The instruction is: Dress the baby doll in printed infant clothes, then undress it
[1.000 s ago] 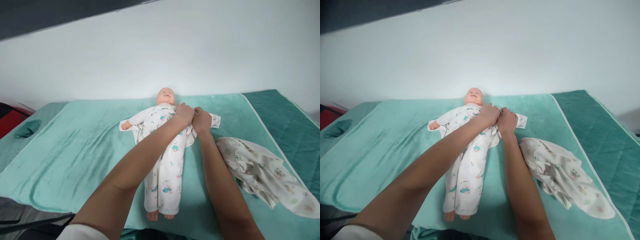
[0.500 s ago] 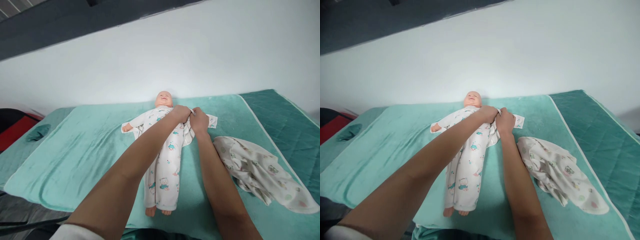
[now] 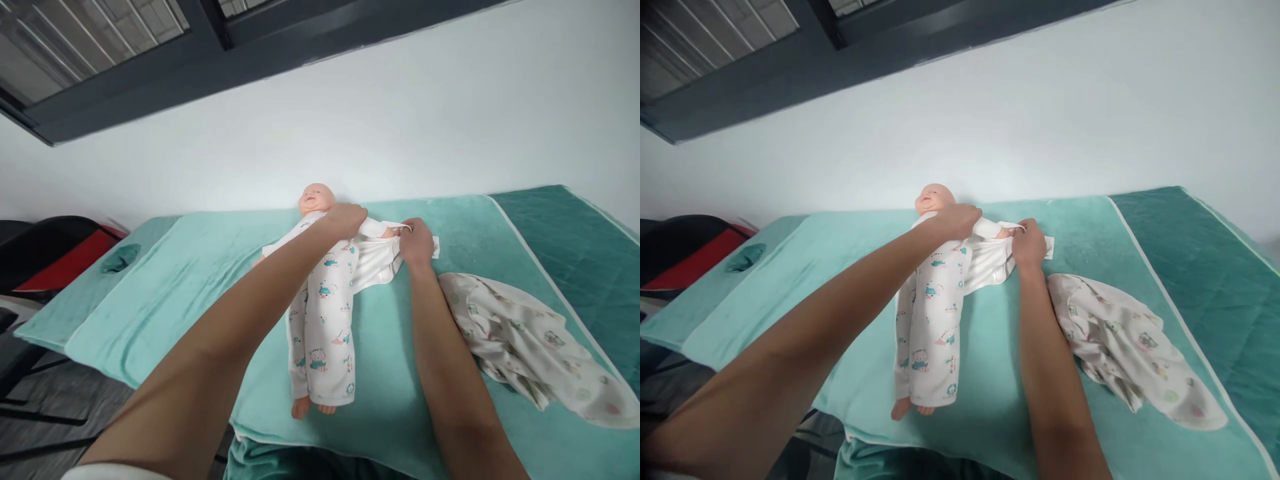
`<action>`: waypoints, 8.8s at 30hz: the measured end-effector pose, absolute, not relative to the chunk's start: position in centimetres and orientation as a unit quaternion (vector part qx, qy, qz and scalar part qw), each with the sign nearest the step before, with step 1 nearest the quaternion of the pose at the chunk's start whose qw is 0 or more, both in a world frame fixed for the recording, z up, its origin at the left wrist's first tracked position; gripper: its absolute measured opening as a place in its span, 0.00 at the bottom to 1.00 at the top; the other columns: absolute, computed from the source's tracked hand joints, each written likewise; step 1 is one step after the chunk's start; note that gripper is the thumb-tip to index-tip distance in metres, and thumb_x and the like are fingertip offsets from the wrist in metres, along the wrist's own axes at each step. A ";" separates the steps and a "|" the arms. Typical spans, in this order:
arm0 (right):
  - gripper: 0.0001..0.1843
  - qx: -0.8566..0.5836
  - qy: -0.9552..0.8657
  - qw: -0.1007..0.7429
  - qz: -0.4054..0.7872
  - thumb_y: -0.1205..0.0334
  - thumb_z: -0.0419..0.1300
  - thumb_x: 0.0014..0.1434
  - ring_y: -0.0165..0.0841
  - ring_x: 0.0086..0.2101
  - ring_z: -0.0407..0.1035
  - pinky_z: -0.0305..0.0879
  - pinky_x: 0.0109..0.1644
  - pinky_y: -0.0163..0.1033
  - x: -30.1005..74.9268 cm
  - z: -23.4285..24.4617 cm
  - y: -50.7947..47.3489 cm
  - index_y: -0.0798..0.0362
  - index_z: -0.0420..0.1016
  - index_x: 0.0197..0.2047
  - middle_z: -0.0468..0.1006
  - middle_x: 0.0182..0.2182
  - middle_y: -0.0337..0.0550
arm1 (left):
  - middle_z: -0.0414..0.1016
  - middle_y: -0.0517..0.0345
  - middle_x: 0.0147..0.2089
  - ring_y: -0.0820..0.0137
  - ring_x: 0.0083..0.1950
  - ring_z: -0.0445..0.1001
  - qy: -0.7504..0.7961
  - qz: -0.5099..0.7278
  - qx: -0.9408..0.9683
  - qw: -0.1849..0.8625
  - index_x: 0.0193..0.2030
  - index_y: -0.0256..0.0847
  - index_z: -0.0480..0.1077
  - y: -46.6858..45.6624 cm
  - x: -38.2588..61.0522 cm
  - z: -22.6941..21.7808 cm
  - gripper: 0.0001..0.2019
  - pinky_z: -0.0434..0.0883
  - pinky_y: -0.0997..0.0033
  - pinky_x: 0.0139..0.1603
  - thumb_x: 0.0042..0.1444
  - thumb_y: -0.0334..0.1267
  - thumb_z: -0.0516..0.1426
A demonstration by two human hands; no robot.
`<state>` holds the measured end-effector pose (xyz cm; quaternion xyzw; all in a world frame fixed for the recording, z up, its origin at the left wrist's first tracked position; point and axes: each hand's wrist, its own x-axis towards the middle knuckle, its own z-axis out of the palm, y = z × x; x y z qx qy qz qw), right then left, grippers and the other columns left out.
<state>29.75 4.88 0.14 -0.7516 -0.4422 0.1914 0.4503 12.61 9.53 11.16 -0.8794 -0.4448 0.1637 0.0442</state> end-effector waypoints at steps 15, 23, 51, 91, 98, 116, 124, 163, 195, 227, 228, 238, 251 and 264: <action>0.26 -0.538 -0.362 0.740 0.179 0.71 0.47 0.46 0.40 0.52 0.74 0.69 0.58 0.53 31.2 0.4 6.1 0.55 0.70 0.48 0.78 0.49 0.54 | 0.76 0.44 0.50 0.59 0.47 0.77 -0.455 0.096 -0.885 -0.004 0.55 0.37 0.67 8.8 13.6 11.0 0.18 0.70 0.64 0.44 0.58 0.29 0.53; 0.29 -0.591 -0.512 0.618 0.081 0.73 0.42 0.48 0.35 0.52 0.73 0.67 0.60 0.46 27.5 1.4 4.6 0.53 0.73 0.48 0.78 0.49 0.47 | 0.71 0.40 0.60 0.50 0.63 0.69 -0.442 0.109 -0.888 -0.056 0.59 0.36 0.67 8.0 16.0 8.7 0.21 0.67 0.49 0.61 0.59 0.37 0.57; 0.35 -0.468 -0.716 0.410 0.317 0.46 0.71 0.52 0.46 0.61 0.59 0.59 0.64 0.54 21.4 2.2 2.1 0.46 0.65 0.58 0.61 0.65 0.48 | 0.62 0.51 0.69 0.63 0.69 0.64 -0.490 -0.437 -0.681 -0.324 0.50 0.45 0.66 2.2 -1.4 2.2 0.15 0.62 0.61 0.70 0.59 0.43 0.62; 0.24 -0.539 -0.689 0.301 0.380 0.42 0.66 0.50 0.28 0.27 0.51 0.46 0.31 0.37 24.9 1.5 -3.2 0.51 0.61 0.25 0.58 0.23 0.32 | 0.65 0.65 0.24 0.74 0.27 0.62 -0.494 -0.548 -0.666 -0.113 0.25 0.42 0.65 -4.8 -2.8 -1.4 0.12 0.62 0.72 0.33 0.53 0.40 0.63; 0.23 -0.565 -0.681 0.343 0.317 0.46 0.59 0.53 0.28 0.26 0.48 0.42 0.29 0.37 23.2 1.1 -3.8 0.51 0.54 0.20 0.50 0.20 0.33 | 0.68 0.64 0.30 0.73 0.32 0.65 -0.540 -0.509 -0.608 -0.281 0.30 0.42 0.67 -5.5 -3.0 -0.7 0.11 0.64 0.72 0.36 0.53 0.42 0.64; 0.14 -0.575 -0.608 0.455 0.305 0.50 0.56 0.61 0.31 0.29 0.58 0.54 0.33 0.37 20.9 0.3 -3.0 0.51 0.71 0.30 0.65 0.24 0.34 | 0.77 0.52 0.51 0.62 0.52 0.73 -0.560 -0.471 -0.630 -0.260 0.51 0.43 0.69 -0.8 -2.9 -1.2 0.15 0.68 0.61 0.55 0.63 0.49 0.57; 0.29 -0.525 -0.626 0.427 0.387 0.42 0.70 0.49 0.34 0.36 0.63 0.61 0.39 0.39 21.9 -0.6 -2.6 0.50 0.70 0.48 0.72 0.37 0.37 | 0.73 0.54 0.46 0.65 0.48 0.70 -0.540 -0.503 -0.626 -0.250 0.44 0.43 0.67 1.4 -2.8 -1.2 0.11 0.67 0.65 0.52 0.62 0.47 0.58; 0.14 -0.424 -0.782 0.421 0.178 0.57 0.65 0.56 0.39 0.39 0.63 0.59 0.45 0.46 21.3 1.2 -4.5 0.49 0.65 0.25 0.69 0.33 0.43 | 0.68 0.53 0.48 0.64 0.52 0.69 -0.470 -0.477 -0.691 -0.272 0.39 0.44 0.68 -5.9 -4.1 -1.5 0.13 0.67 0.62 0.56 0.55 0.47 0.65; 0.13 -0.508 -0.710 0.394 0.286 0.53 0.63 0.57 0.32 0.29 0.59 0.54 0.34 0.39 21.0 -0.3 -7.2 0.50 0.67 0.28 0.65 0.26 0.35 | 0.64 0.65 0.28 0.74 0.31 0.61 -0.519 -0.477 -0.603 -0.374 0.30 0.41 0.66 -9.6 -4.2 -1.2 0.17 0.61 0.72 0.34 0.56 0.52 0.62; 0.47 -0.507 -0.725 0.291 0.365 0.37 0.70 0.47 0.48 0.57 0.62 0.63 0.61 0.50 20.9 0.5 -15.7 0.53 0.60 0.61 0.65 0.58 0.52 | 0.69 0.62 0.35 0.72 0.35 0.65 -0.461 -0.440 -0.650 -0.414 0.41 0.41 0.69 -11.4 -5.0 -0.3 0.16 0.63 0.74 0.37 0.56 0.51 0.60; 0.53 -0.493 -0.746 0.272 0.354 0.38 0.73 0.43 0.51 0.61 0.59 0.59 0.64 0.52 20.9 0.5 -16.1 0.53 0.57 0.64 0.62 0.61 0.55 | 0.70 0.61 0.38 0.72 0.37 0.66 -0.454 -0.416 -0.670 -0.414 0.44 0.41 0.69 -11.7 -5.2 0.0 0.17 0.64 0.74 0.39 0.56 0.51 0.61; 0.54 -0.520 -0.789 0.263 0.192 0.41 0.74 0.42 0.55 0.61 0.60 0.61 0.65 0.55 18.8 0.6 -18.6 0.55 0.57 0.65 0.64 0.60 0.59 | 0.70 0.60 0.41 0.66 0.42 0.67 -0.467 -0.280 -0.777 -0.316 0.41 0.41 0.66 -14.0 -5.8 2.5 0.20 0.63 0.68 0.41 0.50 0.51 0.64; 0.34 -0.609 -0.753 0.150 0.199 0.41 0.67 0.51 0.50 0.50 0.73 0.68 0.48 0.47 17.6 3.8 -21.4 0.50 0.63 0.54 0.76 0.53 0.53 | 0.63 0.36 0.65 0.44 0.63 0.69 -0.482 -0.152 -0.847 -0.163 0.68 0.40 0.52 -20.1 -5.2 2.9 0.51 0.69 0.55 0.55 0.42 0.53 0.71; 0.26 -0.591 -0.786 0.087 0.160 0.42 0.62 0.57 0.46 0.43 0.73 0.62 0.39 0.41 17.6 3.7 -21.8 0.51 0.63 0.49 0.77 0.47 0.51 | 0.78 0.47 0.48 0.53 0.46 0.76 -0.494 -0.160 -0.824 -0.225 0.49 0.40 0.68 -19.0 -5.3 2.5 0.33 0.69 0.63 0.40 0.44 0.61 0.66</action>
